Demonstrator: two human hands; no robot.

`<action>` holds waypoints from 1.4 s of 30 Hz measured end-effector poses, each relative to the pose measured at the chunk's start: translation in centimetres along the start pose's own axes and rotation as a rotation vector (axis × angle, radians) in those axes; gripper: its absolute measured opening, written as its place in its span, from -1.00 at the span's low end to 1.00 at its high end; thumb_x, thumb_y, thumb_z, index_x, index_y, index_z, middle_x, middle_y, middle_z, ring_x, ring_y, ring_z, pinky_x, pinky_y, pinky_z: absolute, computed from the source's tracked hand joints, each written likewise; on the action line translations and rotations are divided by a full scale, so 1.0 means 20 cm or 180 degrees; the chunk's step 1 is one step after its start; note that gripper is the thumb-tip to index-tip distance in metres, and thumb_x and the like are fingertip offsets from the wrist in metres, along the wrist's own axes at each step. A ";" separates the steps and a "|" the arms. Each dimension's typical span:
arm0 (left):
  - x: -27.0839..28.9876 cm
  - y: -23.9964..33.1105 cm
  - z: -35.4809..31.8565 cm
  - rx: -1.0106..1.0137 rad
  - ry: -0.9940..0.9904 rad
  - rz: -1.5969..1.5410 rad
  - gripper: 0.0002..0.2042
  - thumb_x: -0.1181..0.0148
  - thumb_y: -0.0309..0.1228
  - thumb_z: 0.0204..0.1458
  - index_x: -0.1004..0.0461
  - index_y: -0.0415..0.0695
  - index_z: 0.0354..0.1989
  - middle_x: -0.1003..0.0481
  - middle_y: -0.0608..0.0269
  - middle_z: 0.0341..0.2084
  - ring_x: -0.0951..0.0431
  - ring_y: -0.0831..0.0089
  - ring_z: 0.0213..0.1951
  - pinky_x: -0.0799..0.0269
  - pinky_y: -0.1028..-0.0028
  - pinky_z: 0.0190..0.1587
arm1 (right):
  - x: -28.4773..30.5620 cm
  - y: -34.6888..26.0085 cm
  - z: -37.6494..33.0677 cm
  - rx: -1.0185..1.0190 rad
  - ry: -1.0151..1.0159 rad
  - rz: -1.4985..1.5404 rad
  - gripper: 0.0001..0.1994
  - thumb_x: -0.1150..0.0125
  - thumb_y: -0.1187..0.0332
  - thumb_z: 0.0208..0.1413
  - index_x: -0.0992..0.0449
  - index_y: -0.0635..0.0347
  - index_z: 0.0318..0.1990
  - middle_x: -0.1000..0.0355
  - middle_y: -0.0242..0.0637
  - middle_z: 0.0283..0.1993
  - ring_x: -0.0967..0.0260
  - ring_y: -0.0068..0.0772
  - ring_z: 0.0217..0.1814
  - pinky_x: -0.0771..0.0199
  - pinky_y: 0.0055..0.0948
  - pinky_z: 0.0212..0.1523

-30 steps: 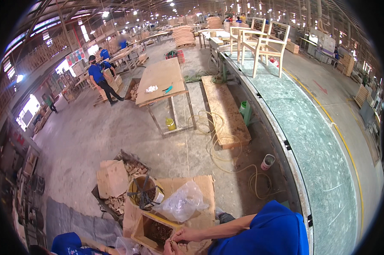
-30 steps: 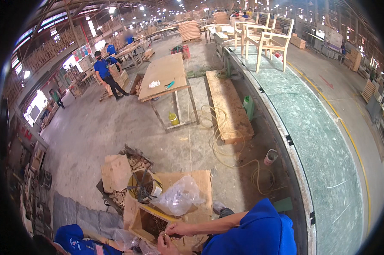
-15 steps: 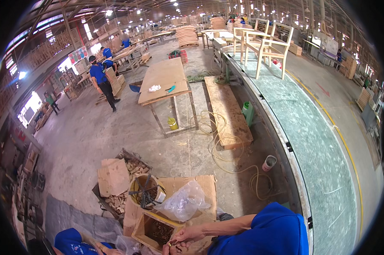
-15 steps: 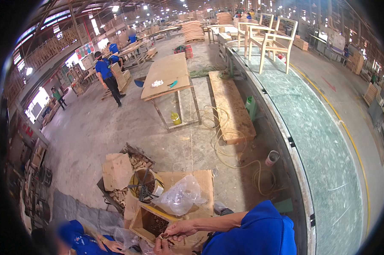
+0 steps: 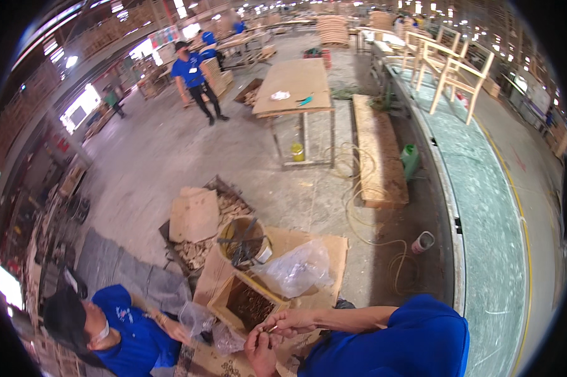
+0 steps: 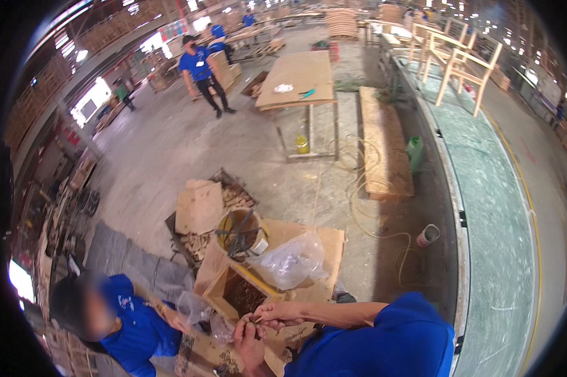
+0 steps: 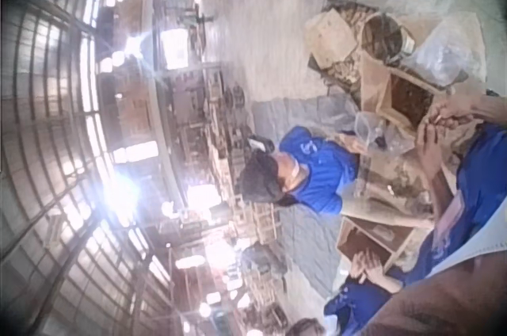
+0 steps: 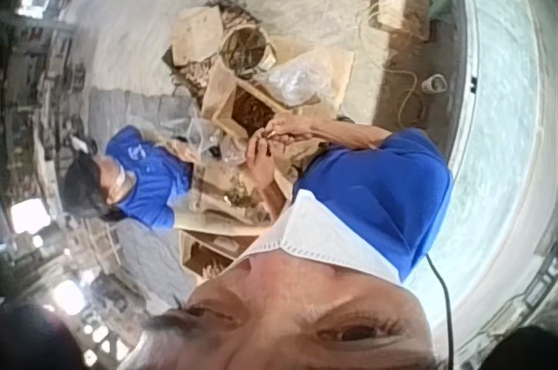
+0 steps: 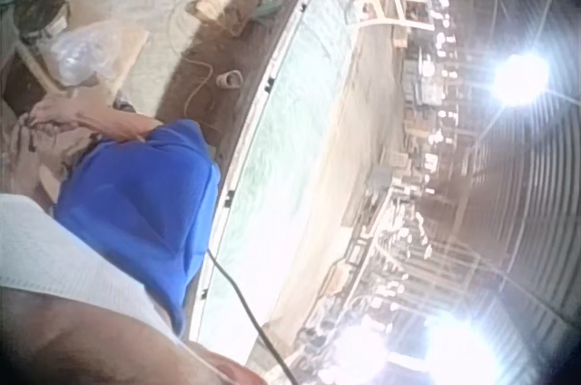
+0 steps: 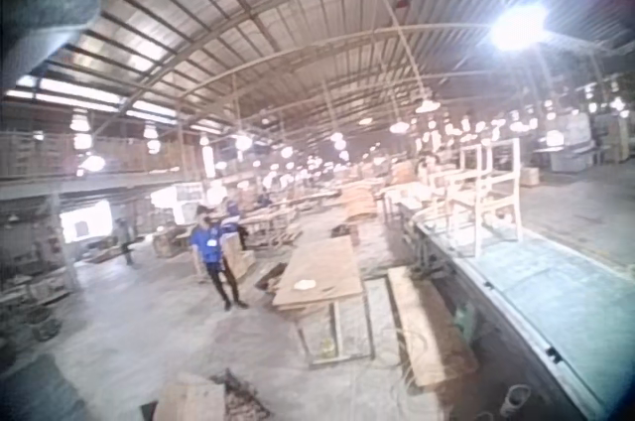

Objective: The person sorts small metal fasteners by hand from a wooden box into a clear plastic bag. The person picks up individual fasteners and places them into the bag while standing at a workbench in a factory setting.

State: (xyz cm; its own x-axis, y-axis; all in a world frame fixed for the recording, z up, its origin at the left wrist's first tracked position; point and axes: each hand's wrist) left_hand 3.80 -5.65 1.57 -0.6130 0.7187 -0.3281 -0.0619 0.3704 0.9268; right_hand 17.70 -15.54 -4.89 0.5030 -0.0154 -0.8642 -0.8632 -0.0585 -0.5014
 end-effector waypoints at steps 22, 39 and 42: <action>0.05 -0.02 0.12 -0.0437 0.0811 -0.2138 -0.76 -0.06 -0.22 0.25 -0.38 -0.13 -0.11 -0.27 0.40 -0.52 -0.33 0.55 -0.45 -0.27 0.55 -0.54 | -0.06 -0.06 -0.06 0.0205 0.1714 0.0049 -0.80 0.04 0.44 0.29 -0.41 0.25 0.01 -0.46 -0.25 -0.05 -0.46 -0.33 0.00 -0.50 -0.33 0.07; 0.01 -0.07 0.08 0.0955 0.0494 -0.1704 -0.77 -0.04 -0.25 0.26 -0.47 -0.17 -0.16 -0.43 0.37 -0.55 -0.25 0.66 -0.67 -0.05 0.66 -0.70 | -0.12 -0.22 0.00 -0.0187 0.2027 -0.0452 -0.74 -0.09 0.23 0.29 -0.51 0.16 -0.01 -0.51 -0.42 -0.15 -0.39 -0.65 -0.28 -0.43 -0.64 -0.28; -0.02 -0.07 0.07 0.0810 0.0649 -0.0618 -0.79 -0.14 -0.31 0.21 -0.54 -0.20 -0.16 -0.44 0.42 -0.55 -0.26 0.73 -0.63 -0.06 0.70 -0.65 | -0.14 -0.21 0.02 -0.0134 0.2128 -0.0191 -0.77 -0.14 0.31 0.25 -0.53 0.20 -0.03 -0.51 -0.41 -0.20 -0.38 -0.62 -0.31 -0.41 -0.63 -0.33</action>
Point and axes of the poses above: each hand's wrist, its own z-axis towards the middle knuckle, its own x-axis out of the back of the hand, y = z × x
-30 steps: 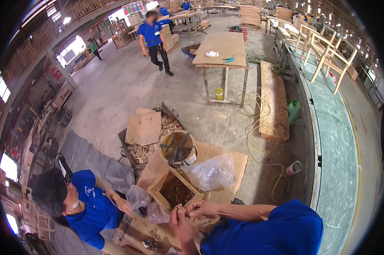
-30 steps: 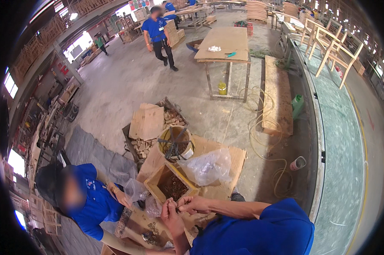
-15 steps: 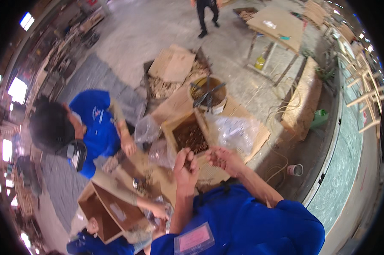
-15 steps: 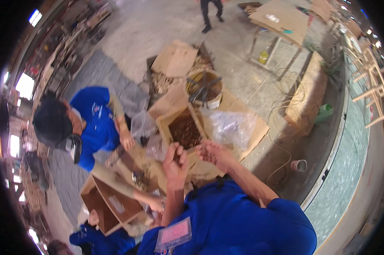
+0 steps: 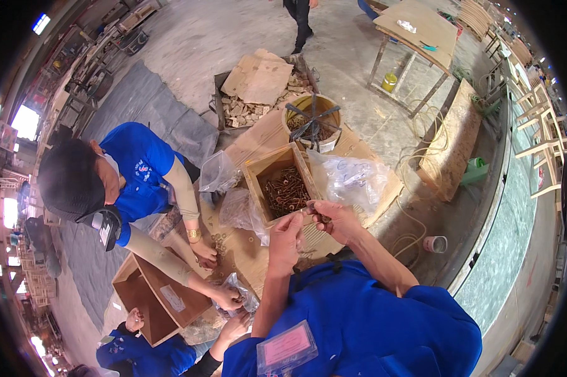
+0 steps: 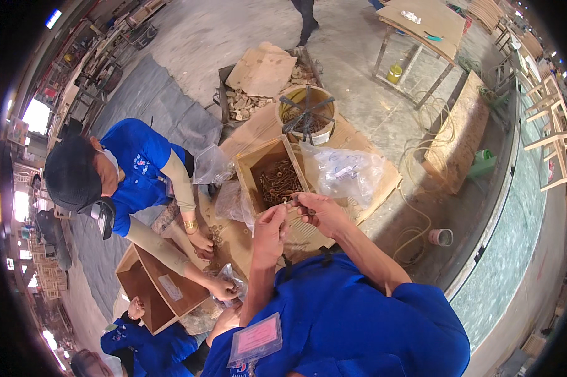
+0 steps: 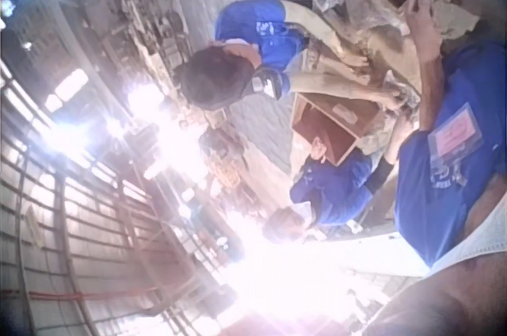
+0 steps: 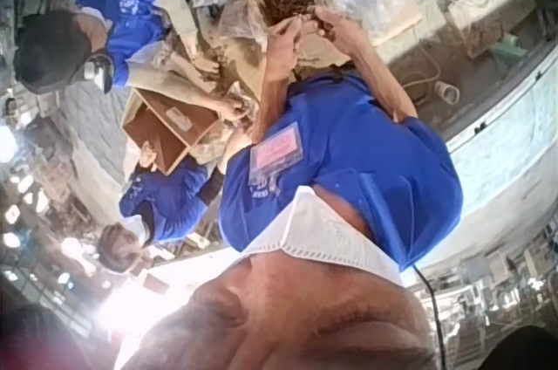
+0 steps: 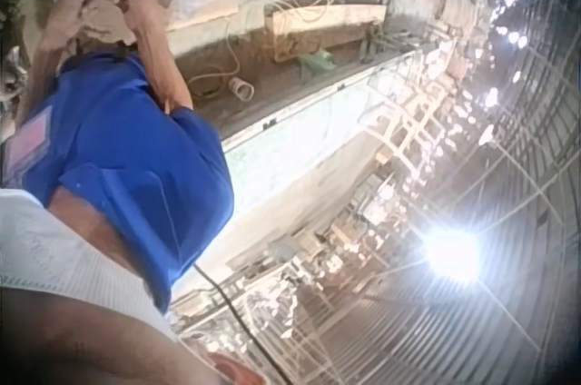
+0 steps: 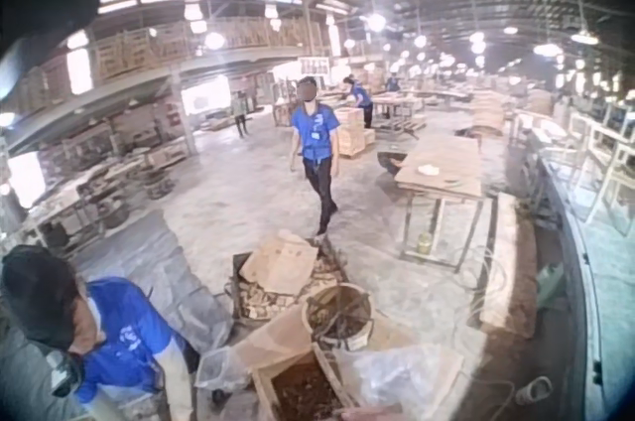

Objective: The person sorts small metal fasteners by hand from a wooden box into a clear plastic bag. The person picks up individual fasteners and places them into the bag while standing at a workbench in a factory setting.

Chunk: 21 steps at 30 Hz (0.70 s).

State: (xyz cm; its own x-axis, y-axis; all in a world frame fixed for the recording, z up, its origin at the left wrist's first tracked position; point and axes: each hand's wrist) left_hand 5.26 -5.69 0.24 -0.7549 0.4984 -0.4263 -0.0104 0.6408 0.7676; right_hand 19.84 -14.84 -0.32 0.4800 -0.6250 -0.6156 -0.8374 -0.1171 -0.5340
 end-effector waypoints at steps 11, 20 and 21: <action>-0.04 -0.02 0.01 -0.1126 0.0250 0.1921 -0.82 -0.24 -0.44 0.10 -0.55 -0.30 -0.21 -0.53 0.36 -0.42 -0.44 0.64 -0.35 -0.37 0.60 -0.25 | 0.05 0.14 0.04 0.0344 0.0134 -0.0015 -0.86 -0.28 0.34 0.15 -0.62 0.18 -0.20 -0.52 -0.47 -0.33 -0.37 -0.66 -0.37 -0.38 -0.64 -0.33; 0.00 0.00 0.04 -0.0846 0.0049 0.1591 -0.87 -0.22 -0.46 0.10 -0.43 -0.23 -0.27 -0.47 0.40 -0.47 -0.39 0.68 -0.38 -0.33 0.60 -0.35 | 0.04 0.14 0.06 0.0436 -0.0140 -0.0281 -0.86 -0.24 0.36 0.19 -0.60 0.21 -0.19 -0.53 -0.43 -0.30 -0.39 -0.63 -0.34 -0.42 -0.61 -0.30; -0.01 0.00 0.03 -0.0854 0.0036 0.1563 -0.88 -0.23 -0.46 0.10 -0.44 -0.23 -0.29 -0.47 0.40 -0.48 -0.38 0.69 -0.40 -0.33 0.61 -0.36 | 0.05 0.16 0.06 0.0386 -0.0171 -0.0087 -0.86 -0.23 0.37 0.19 -0.59 0.22 -0.18 -0.53 -0.41 -0.30 -0.39 -0.61 -0.34 -0.44 -0.60 -0.29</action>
Point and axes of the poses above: each hand's wrist, its own z-axis towards the middle knuckle, its own x-axis out of the back of the hand, y = z × x
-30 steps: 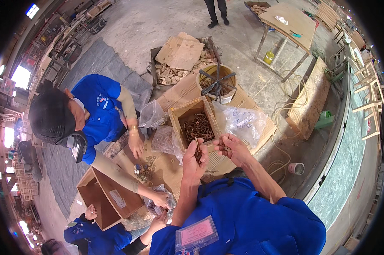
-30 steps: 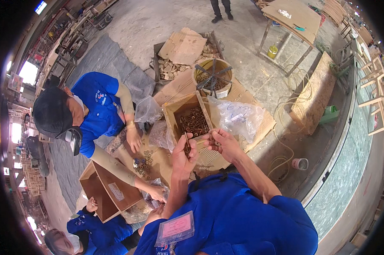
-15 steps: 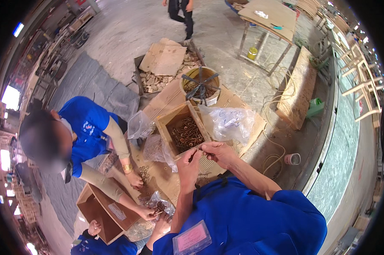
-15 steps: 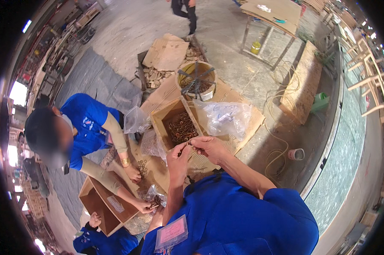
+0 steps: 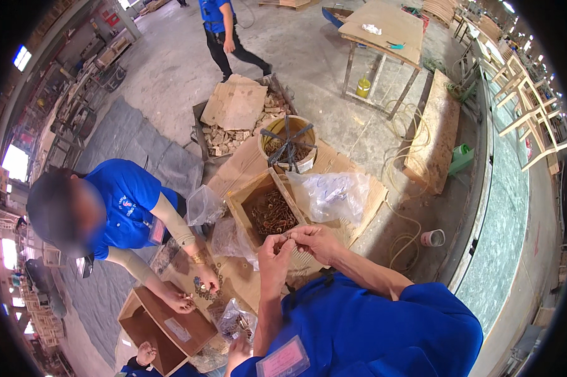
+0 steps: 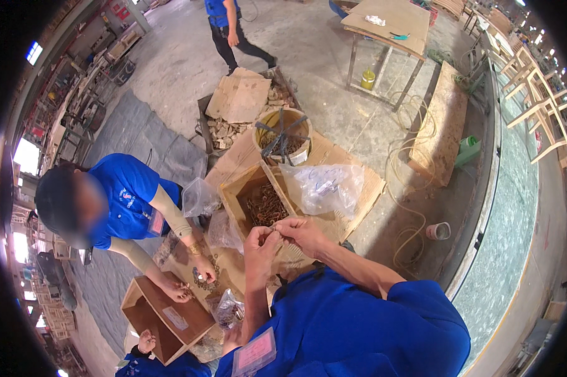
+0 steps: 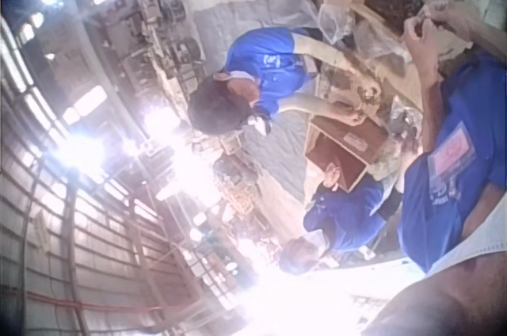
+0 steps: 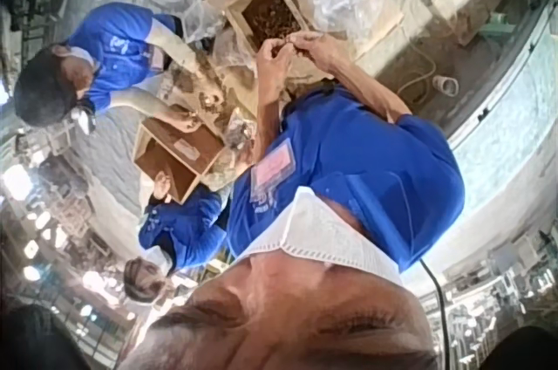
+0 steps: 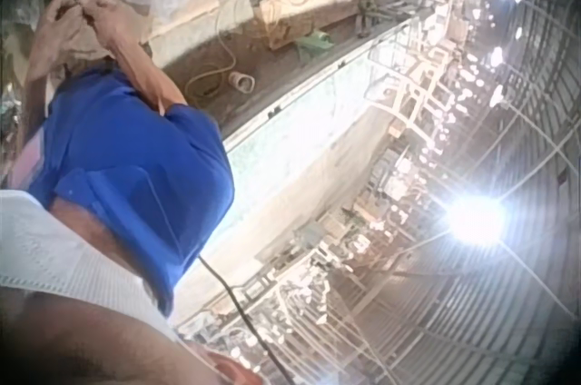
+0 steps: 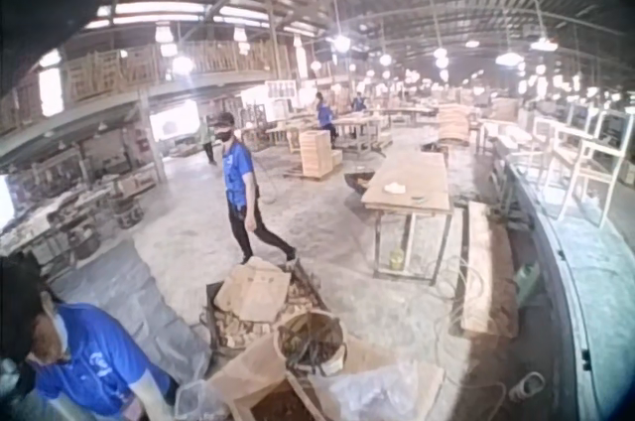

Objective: The person sorts small metal fasteners by hand from a wooden box into a clear plastic bag. The person picks up individual fasteners and places them into the bag while standing at a workbench in a factory setting.

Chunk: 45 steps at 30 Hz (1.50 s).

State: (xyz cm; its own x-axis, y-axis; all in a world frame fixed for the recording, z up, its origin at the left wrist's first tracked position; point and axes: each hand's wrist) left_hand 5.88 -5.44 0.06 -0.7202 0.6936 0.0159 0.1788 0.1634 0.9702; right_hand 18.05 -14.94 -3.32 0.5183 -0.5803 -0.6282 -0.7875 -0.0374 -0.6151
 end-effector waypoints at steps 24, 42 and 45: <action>-0.02 0.01 -0.03 -0.0058 -0.0191 -0.0374 -0.84 -0.11 -0.36 0.23 -0.40 -0.16 -0.12 -0.31 0.50 -0.58 -0.16 0.79 -0.64 -0.03 0.70 -0.65 | 0.01 -0.09 -0.06 -0.0456 -0.0423 0.0767 -0.89 -0.23 0.41 0.18 -0.56 0.17 -0.17 -0.53 -0.44 -0.26 -0.48 -0.63 -0.31 -0.53 -0.65 -0.24; 0.02 0.02 0.03 -0.0303 0.0535 0.0263 -0.69 -0.02 -0.19 0.27 -0.52 -0.21 -0.26 -0.36 0.47 -0.57 -0.25 0.71 -0.51 -0.16 0.61 -0.49 | -0.13 -0.23 -0.16 0.0259 -0.0328 -0.2082 -0.77 -0.32 0.33 0.10 -0.65 0.18 -0.11 -0.56 -0.43 -0.34 -0.38 -0.67 -0.39 -0.39 -0.61 -0.37; 0.07 0.02 0.00 -0.0560 0.0088 0.0254 -0.64 0.00 -0.13 0.26 -0.55 -0.20 -0.20 -0.38 0.49 -0.55 -0.26 0.72 -0.52 -0.14 0.60 -0.52 | -0.19 -0.28 -0.19 0.0398 -0.0309 -0.2446 -0.78 -0.30 0.34 0.12 -0.65 0.21 -0.12 -0.56 -0.40 -0.36 -0.40 -0.65 -0.35 -0.41 -0.57 -0.31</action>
Point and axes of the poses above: each hand's wrist, its own z-axis towards the middle knuckle, its own x-axis out of the back of the hand, y = z × x
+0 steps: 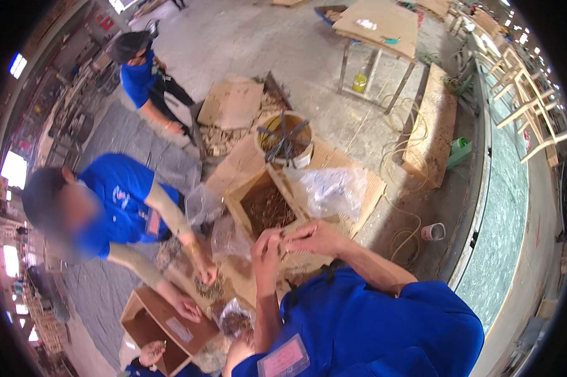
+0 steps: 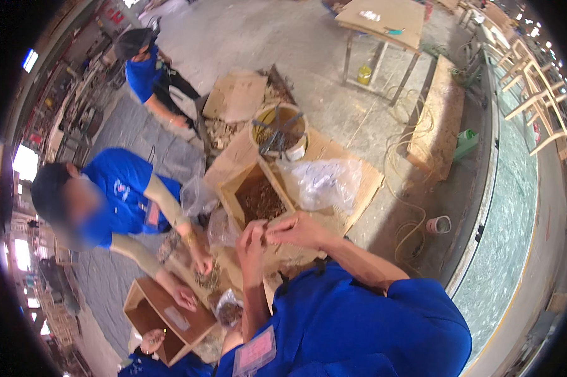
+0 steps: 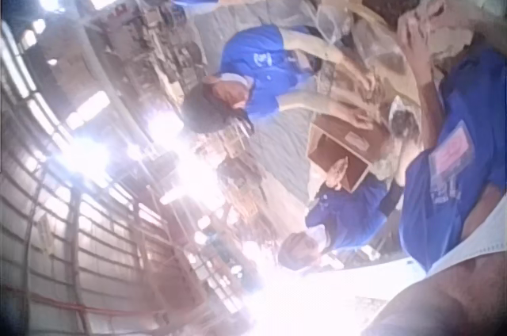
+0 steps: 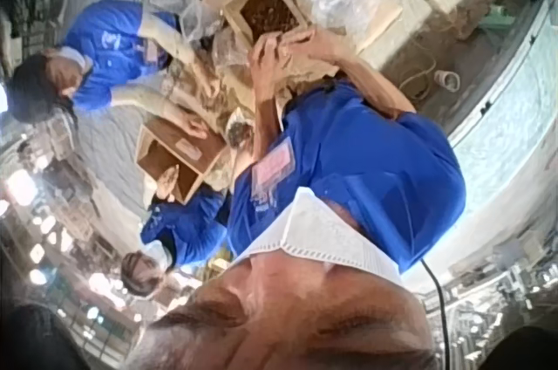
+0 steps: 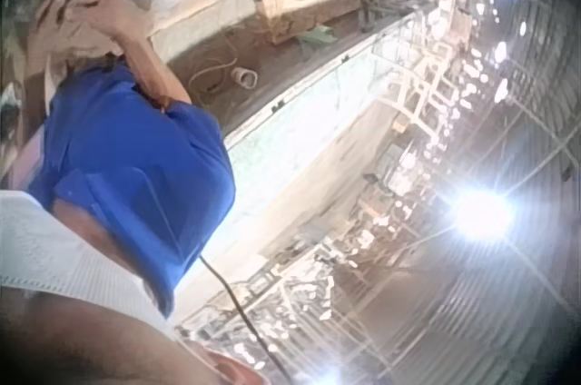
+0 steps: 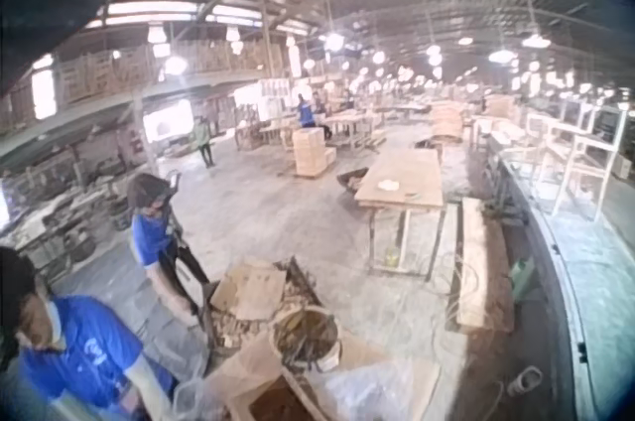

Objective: The person sorts small metal fasteners by hand from a wooden box into a clear plastic bag. The person picks up individual fasteners and places them into the bag while standing at a workbench in a factory setting.

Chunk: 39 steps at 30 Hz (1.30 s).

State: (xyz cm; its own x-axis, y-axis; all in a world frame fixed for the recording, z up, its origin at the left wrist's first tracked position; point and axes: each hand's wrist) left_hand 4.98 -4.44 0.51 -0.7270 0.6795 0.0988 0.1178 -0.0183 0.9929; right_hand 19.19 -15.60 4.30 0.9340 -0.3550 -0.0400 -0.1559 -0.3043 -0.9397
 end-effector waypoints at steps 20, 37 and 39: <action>0.10 -0.09 -0.10 0.1184 -0.0288 -0.2977 -0.84 -0.08 -0.25 0.23 -0.40 -0.07 -0.29 -0.38 0.38 -0.59 -0.23 0.68 -0.70 -0.03 0.66 -0.72 | 0.02 0.23 0.08 -0.0553 0.0056 0.2347 -0.63 0.08 0.45 0.29 -0.27 0.36 0.21 -0.45 -0.08 0.02 -0.48 -0.31 -0.05 -0.55 -0.39 -0.06; 2.16 -0.18 -0.67 0.0984 0.4804 0.1217 -0.73 -0.05 -0.33 0.19 -0.52 -0.34 -0.23 -0.52 0.12 -0.45 -0.42 0.40 -0.42 -0.35 0.34 -0.29 | -0.21 0.14 0.32 -0.1408 -0.1304 0.2111 -0.78 0.02 0.48 0.26 -0.42 0.28 0.01 -0.50 -0.11 -0.12 -0.52 -0.40 -0.28 -0.61 -0.47 -0.27; 2.21 -0.32 -0.64 0.1459 0.4284 0.1003 -0.74 -0.09 -0.33 0.16 -0.53 -0.32 -0.19 -0.55 0.13 -0.40 -0.46 0.40 -0.38 -0.38 0.34 -0.26 | -0.23 0.11 0.32 -0.1387 -0.1161 0.2138 -0.78 0.02 0.49 0.26 -0.42 0.29 0.02 -0.51 -0.11 -0.12 -0.52 -0.40 -0.28 -0.62 -0.46 -0.28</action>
State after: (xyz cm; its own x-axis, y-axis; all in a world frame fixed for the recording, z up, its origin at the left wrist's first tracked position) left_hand -36.56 16.19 -0.55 -0.6713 -0.5006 0.5466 0.4030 0.3725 0.8360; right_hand 16.64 -8.95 0.19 0.6336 -0.2982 -0.7139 -0.7486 -0.4693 -0.4684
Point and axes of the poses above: each hand's wrist, its own z-axis towards the middle knuckle, its own x-axis out of the back of the hand, y = z × x
